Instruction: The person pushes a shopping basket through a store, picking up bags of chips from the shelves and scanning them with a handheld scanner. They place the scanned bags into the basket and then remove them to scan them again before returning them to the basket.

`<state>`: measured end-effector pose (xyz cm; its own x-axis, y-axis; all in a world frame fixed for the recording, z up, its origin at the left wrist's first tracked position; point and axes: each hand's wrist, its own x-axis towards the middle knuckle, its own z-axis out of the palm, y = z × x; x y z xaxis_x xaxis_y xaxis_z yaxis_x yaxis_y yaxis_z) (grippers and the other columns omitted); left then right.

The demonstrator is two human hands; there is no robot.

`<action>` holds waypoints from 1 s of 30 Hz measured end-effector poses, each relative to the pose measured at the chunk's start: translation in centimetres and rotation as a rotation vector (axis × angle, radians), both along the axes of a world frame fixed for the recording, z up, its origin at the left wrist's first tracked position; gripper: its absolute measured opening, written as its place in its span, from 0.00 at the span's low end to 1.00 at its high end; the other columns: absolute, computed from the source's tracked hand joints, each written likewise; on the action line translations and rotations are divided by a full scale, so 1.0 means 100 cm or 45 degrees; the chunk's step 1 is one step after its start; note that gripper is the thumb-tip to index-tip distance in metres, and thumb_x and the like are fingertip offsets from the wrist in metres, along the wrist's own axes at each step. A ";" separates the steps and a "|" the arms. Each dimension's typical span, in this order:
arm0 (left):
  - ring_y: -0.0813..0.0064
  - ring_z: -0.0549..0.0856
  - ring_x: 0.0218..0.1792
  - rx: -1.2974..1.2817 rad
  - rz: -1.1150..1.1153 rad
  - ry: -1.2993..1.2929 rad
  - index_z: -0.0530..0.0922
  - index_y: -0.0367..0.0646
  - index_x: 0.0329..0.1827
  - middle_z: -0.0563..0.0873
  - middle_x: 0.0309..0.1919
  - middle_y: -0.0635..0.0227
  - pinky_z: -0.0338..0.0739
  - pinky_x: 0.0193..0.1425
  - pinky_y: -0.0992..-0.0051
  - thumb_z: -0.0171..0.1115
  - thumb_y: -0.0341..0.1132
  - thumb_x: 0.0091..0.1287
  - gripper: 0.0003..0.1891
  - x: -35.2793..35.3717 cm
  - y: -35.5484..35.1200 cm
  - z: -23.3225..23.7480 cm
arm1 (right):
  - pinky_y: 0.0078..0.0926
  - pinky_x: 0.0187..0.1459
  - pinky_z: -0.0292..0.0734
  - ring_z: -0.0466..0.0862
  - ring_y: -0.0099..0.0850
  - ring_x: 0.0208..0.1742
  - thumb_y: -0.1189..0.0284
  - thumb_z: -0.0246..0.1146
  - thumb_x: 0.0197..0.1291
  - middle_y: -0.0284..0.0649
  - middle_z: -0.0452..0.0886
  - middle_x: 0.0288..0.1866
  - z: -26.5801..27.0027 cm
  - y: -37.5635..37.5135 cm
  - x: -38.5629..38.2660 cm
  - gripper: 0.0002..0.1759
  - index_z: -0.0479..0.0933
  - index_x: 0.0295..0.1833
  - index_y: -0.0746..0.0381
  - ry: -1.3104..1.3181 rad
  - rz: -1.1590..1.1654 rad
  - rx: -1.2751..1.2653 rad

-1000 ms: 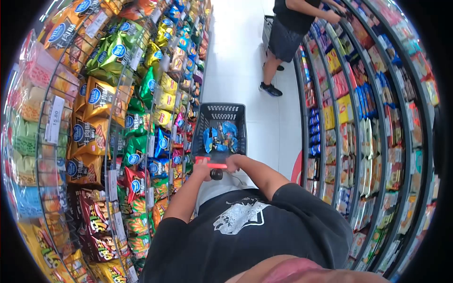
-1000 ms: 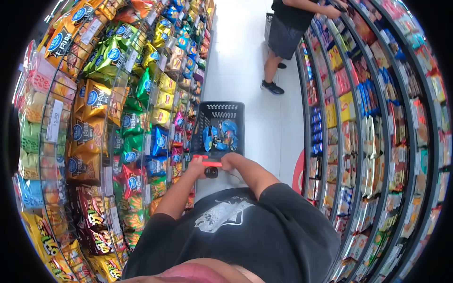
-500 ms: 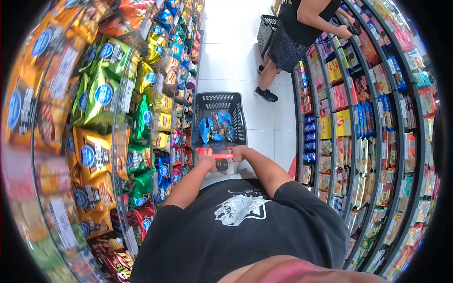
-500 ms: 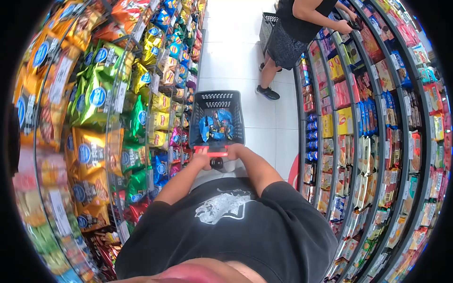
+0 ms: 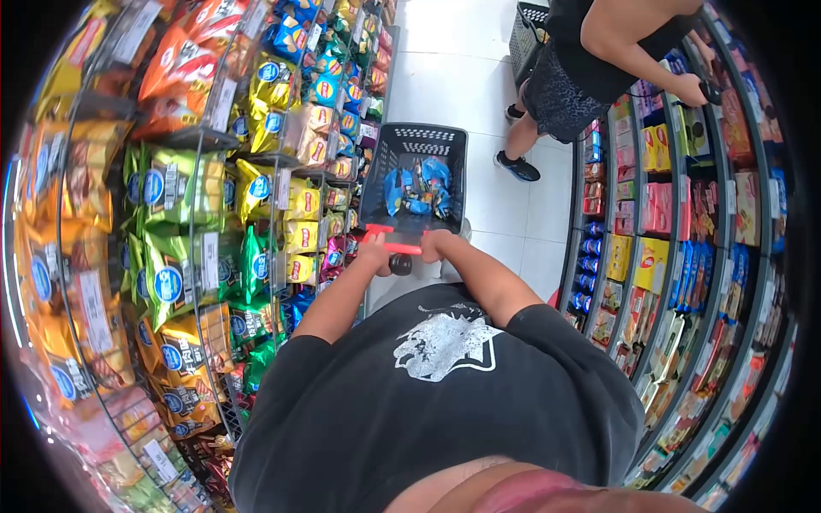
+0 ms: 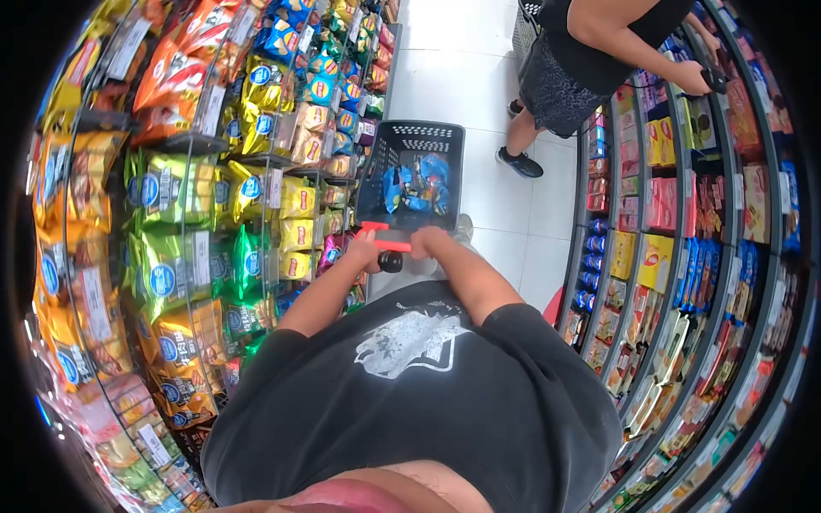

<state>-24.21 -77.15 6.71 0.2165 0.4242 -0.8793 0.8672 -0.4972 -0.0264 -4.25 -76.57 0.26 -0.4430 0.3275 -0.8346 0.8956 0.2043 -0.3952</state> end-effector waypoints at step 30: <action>0.57 0.72 0.72 0.126 -0.023 -0.249 0.84 0.70 0.65 0.72 0.69 0.57 0.76 0.68 0.55 0.69 0.47 0.57 0.29 0.070 0.286 -0.053 | 0.48 0.64 0.79 0.83 0.48 0.64 0.66 0.57 0.53 0.51 0.86 0.61 -0.039 0.315 0.104 0.24 0.89 0.54 0.52 0.067 -0.010 0.190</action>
